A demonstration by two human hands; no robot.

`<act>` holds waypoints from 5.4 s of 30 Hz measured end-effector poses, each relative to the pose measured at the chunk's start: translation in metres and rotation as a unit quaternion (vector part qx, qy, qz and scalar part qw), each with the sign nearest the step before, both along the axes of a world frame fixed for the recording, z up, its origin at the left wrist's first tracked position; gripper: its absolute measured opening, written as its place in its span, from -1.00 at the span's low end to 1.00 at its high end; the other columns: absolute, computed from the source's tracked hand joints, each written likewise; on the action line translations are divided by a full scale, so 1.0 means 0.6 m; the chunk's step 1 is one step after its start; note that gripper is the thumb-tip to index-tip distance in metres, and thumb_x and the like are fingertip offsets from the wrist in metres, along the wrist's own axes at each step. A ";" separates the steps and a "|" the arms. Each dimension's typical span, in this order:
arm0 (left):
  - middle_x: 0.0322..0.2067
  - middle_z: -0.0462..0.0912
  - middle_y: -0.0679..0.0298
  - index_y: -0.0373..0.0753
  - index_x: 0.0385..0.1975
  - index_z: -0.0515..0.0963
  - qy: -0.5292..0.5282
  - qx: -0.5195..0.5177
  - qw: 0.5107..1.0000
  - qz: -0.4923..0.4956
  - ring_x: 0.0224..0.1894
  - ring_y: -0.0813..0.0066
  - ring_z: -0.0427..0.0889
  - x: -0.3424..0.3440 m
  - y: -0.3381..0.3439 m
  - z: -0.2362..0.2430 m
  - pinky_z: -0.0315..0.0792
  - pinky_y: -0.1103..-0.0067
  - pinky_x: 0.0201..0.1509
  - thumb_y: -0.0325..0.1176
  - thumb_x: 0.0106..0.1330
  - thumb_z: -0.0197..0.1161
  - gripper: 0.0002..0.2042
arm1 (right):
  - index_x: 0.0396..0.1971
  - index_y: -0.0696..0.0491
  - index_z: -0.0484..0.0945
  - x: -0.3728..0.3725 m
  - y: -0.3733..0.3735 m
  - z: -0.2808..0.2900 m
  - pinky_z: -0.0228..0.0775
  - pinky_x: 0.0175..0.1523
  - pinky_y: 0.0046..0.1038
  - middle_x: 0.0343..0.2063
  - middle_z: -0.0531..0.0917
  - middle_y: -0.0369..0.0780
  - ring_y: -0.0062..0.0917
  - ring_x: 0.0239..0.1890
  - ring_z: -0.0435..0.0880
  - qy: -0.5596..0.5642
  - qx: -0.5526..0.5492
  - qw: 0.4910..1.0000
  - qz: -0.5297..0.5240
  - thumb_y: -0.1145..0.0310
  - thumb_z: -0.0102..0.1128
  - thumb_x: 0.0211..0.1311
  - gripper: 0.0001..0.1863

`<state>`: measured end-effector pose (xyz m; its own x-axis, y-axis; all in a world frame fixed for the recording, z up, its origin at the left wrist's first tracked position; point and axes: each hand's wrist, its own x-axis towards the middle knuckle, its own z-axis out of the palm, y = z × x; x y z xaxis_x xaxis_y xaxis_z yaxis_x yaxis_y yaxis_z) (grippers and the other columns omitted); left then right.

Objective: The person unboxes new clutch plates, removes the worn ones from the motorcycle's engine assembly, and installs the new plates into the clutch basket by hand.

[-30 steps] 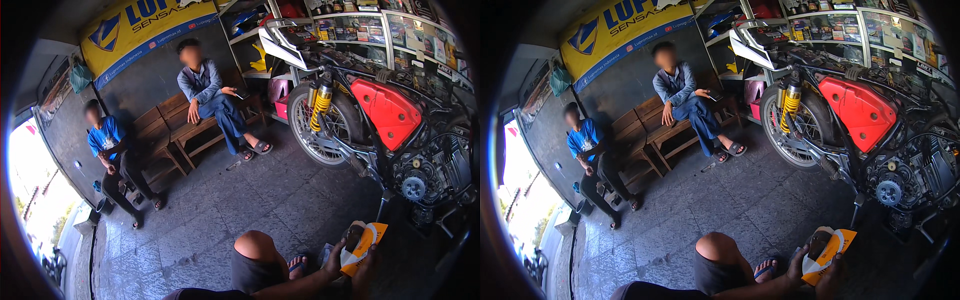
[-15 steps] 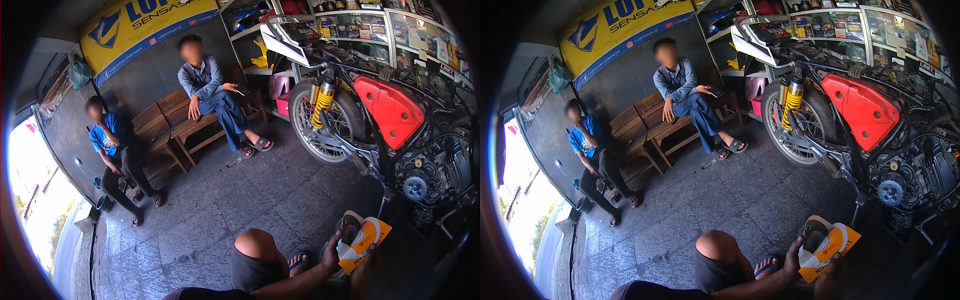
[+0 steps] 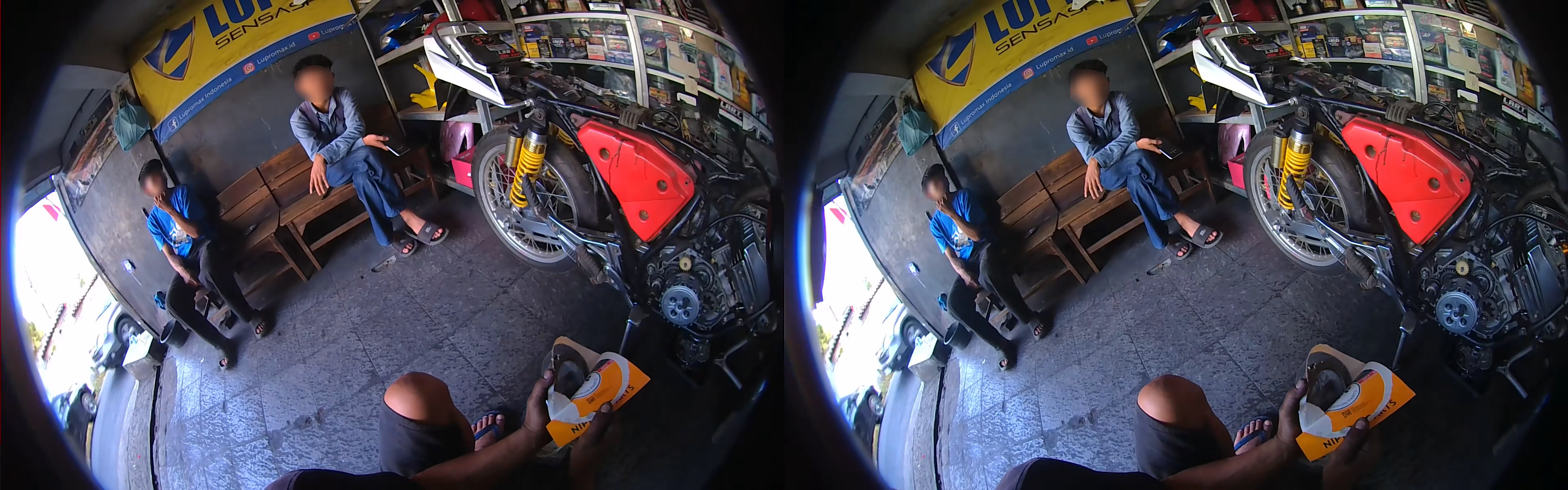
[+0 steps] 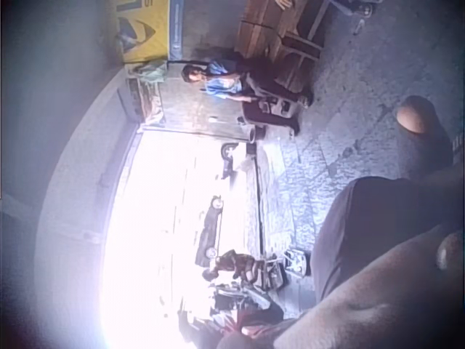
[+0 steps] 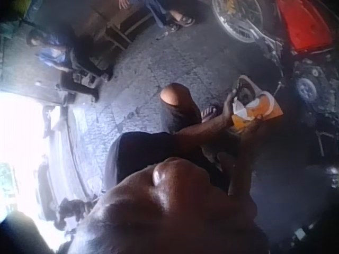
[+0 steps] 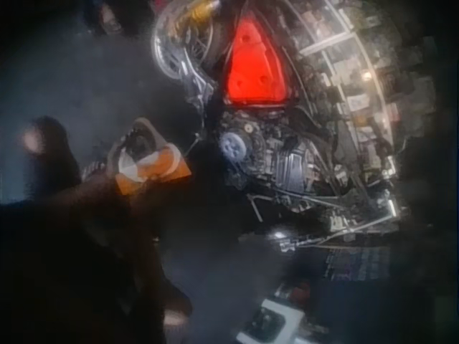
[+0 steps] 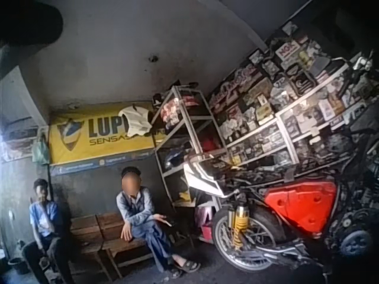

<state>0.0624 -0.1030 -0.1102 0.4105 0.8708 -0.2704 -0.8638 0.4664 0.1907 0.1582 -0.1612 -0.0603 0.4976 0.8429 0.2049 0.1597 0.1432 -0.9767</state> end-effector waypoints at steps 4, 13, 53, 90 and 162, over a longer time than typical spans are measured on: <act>0.09 0.50 -0.07 -0.29 0.22 0.32 0.028 -0.015 0.999 0.033 0.07 0.03 0.56 -0.007 -0.005 0.015 0.40 0.24 0.25 0.18 0.30 0.07 -0.31 | -0.20 0.26 0.51 -0.024 0.002 0.019 0.44 -0.34 -0.52 -0.37 0.65 -0.09 -0.47 -0.38 0.69 -0.003 0.020 1.000 -0.004 0.10 -0.05 0.46 -0.56; 0.07 0.55 0.14 -0.19 0.17 0.42 0.033 0.053 0.979 0.196 0.09 0.20 0.54 -0.050 0.055 -0.003 0.41 0.32 0.23 0.23 0.28 0.07 -0.35 | -0.19 0.26 0.52 -0.049 -0.039 0.063 0.48 -0.23 -0.42 -0.34 0.64 -0.05 -0.36 -0.35 0.68 -0.176 0.128 0.975 0.040 0.30 0.03 0.39 -0.71; 0.22 0.40 -0.03 -0.27 0.31 0.25 -0.040 0.155 0.986 -0.034 0.21 0.06 0.44 -0.013 0.044 -0.036 0.31 0.21 0.32 0.36 0.06 0.22 -0.05 | -0.02 0.24 0.48 0.140 0.059 0.030 0.36 0.03 -0.55 -0.12 0.61 -0.17 -0.59 -0.12 0.59 0.051 -0.038 0.991 0.119 0.36 0.20 0.30 -0.66; 0.20 0.42 -0.05 -0.34 0.33 0.22 -0.031 0.176 0.972 -0.154 0.18 0.11 0.48 -0.051 0.021 -0.076 0.36 0.31 0.29 0.28 -0.09 0.39 0.05 | -0.18 0.18 0.58 0.129 0.013 0.126 0.48 -0.21 -0.40 -0.32 0.61 -0.12 -0.37 -0.29 0.66 -0.250 -0.091 0.893 0.362 0.61 0.10 0.22 -0.82; -0.10 0.64 0.20 -0.36 -0.02 0.54 0.324 0.330 0.885 0.064 -0.06 0.45 0.61 0.075 0.052 0.029 0.50 0.51 0.07 -0.54 0.31 0.26 -0.74 | 0.20 0.24 0.34 0.191 -0.002 0.105 0.51 0.10 -0.36 -0.03 0.63 0.04 -0.27 0.02 0.67 0.036 -0.031 0.955 0.292 0.79 0.16 0.13 -0.43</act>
